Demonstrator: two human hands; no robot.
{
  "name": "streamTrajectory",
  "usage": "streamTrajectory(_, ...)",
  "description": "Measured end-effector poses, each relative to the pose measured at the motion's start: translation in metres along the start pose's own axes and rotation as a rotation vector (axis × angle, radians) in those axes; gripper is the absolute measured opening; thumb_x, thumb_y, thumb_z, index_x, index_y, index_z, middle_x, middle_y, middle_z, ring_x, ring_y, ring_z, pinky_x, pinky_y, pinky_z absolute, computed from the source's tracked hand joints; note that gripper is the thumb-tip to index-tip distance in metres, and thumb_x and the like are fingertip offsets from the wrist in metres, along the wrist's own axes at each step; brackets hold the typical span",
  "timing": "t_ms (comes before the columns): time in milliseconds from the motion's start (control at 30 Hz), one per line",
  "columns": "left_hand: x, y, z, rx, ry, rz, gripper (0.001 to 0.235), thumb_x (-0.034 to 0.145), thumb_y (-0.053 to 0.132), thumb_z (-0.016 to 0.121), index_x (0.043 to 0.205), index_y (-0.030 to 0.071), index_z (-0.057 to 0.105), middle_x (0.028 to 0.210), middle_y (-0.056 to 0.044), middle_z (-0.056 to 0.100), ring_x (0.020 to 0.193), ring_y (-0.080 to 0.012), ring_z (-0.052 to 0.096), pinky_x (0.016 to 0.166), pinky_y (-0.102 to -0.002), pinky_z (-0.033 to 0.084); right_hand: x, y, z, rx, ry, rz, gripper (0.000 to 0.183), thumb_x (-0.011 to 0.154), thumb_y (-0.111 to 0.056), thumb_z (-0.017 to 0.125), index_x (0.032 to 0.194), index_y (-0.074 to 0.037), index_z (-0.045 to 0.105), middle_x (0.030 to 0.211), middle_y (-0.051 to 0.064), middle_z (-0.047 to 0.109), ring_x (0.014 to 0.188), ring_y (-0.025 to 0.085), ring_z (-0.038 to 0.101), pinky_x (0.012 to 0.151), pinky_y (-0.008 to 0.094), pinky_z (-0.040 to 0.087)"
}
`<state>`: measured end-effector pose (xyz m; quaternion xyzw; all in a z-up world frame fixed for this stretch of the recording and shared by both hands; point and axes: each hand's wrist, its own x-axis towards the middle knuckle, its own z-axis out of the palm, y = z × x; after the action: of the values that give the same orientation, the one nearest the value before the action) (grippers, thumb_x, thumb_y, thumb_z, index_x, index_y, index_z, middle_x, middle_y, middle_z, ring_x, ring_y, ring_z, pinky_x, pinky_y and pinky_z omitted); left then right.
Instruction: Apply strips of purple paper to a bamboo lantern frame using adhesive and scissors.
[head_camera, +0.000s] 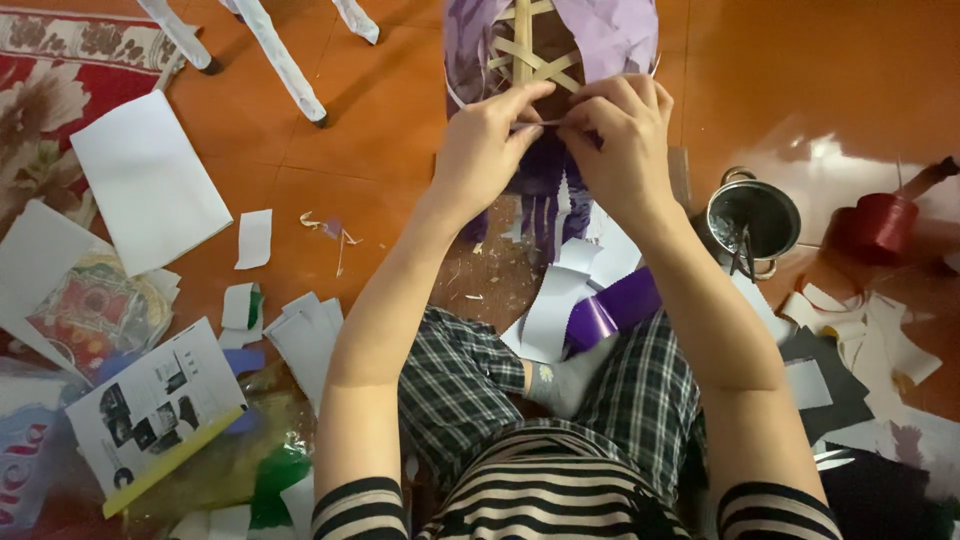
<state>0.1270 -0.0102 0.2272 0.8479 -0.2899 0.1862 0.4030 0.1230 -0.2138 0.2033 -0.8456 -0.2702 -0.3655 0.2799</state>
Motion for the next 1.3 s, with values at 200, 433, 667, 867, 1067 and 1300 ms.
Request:
streamTrajectory(200, 0.002, -0.002, 0.003, -0.029, 0.018, -0.005, 0.040, 0.094, 0.002, 0.074, 0.132, 0.012, 0.065, 0.091, -0.008, 0.076, 0.076, -0.0211, 0.074, 0.070, -0.036, 0.057, 0.003, -0.001, -0.002, 0.039, -0.070, 0.082, 0.015, 0.091, -0.011, 0.088, 0.099, -0.008, 0.075, 0.099, 0.001, 0.072, 0.109, 0.024, 0.060, 0.107, 0.042, 0.035)
streamTrajectory(433, 0.011, -0.001, 0.009, -0.001, 0.012, 0.060, 0.043, 0.091, 0.003, 0.076, 0.132, 0.015, 0.066, 0.094, -0.007, 0.077, 0.078, -0.0212, 0.075, 0.070, -0.036, 0.057, 0.002, 0.000, -0.002, 0.141, -0.051, 0.164, 0.018, 0.091, -0.006, 0.084, 0.101, -0.006, 0.069, 0.098, 0.004, 0.069, 0.105, 0.025, 0.059, 0.107, 0.042, 0.035)
streamTrajectory(667, 0.014, -0.010, 0.011, -0.087, -0.030, -0.043, 0.042, 0.092, 0.003, 0.075, 0.132, 0.015, 0.067, 0.091, -0.003, 0.079, 0.063, -0.0100, 0.075, 0.058, -0.027, 0.059, -0.053, -0.017, -0.014, 0.417, -0.029, 0.437, 0.013, 0.095, 0.002, 0.073, 0.106, -0.005, 0.073, 0.107, 0.004, 0.072, 0.097, 0.015, 0.068, 0.083, 0.029, 0.054)
streamTrajectory(867, 0.013, -0.011, 0.010, -0.177, -0.032, -0.074, 0.044, 0.092, 0.002, 0.076, 0.134, 0.014, 0.066, 0.092, -0.003, 0.080, 0.070, -0.0090, 0.077, 0.063, -0.024, 0.063, -0.113, 0.010, 0.024, 0.795, -0.225, 0.628, 0.021, 0.095, 0.009, 0.064, 0.110, 0.000, 0.075, 0.123, 0.010, 0.070, 0.109, 0.018, 0.065, 0.092, 0.028, 0.053)
streamTrajectory(1067, 0.012, -0.011, 0.010, -0.177, -0.036, -0.086, 0.046, 0.092, 0.002, 0.076, 0.134, 0.015, 0.065, 0.092, -0.003, 0.081, 0.074, -0.0082, 0.078, 0.066, -0.023, 0.063, -0.107, -0.003, 0.017, 0.567, -0.129, 0.561, 0.025, 0.094, 0.011, 0.062, 0.113, 0.000, 0.075, 0.117, 0.009, 0.072, 0.105, 0.019, 0.069, 0.091, 0.028, 0.053)
streamTrajectory(1300, 0.009, -0.008, 0.008, -0.194, -0.023, -0.083, 0.046, 0.092, 0.001, 0.076, 0.134, 0.015, 0.066, 0.093, -0.003, 0.081, 0.078, -0.0086, 0.079, 0.070, -0.023, 0.063, -0.119, -0.004, 0.043, 0.518, -0.014, 0.575, 0.016, 0.096, 0.007, 0.071, 0.110, 0.001, 0.074, 0.112, 0.010, 0.070, 0.099, 0.019, 0.070, 0.084, 0.029, 0.056)
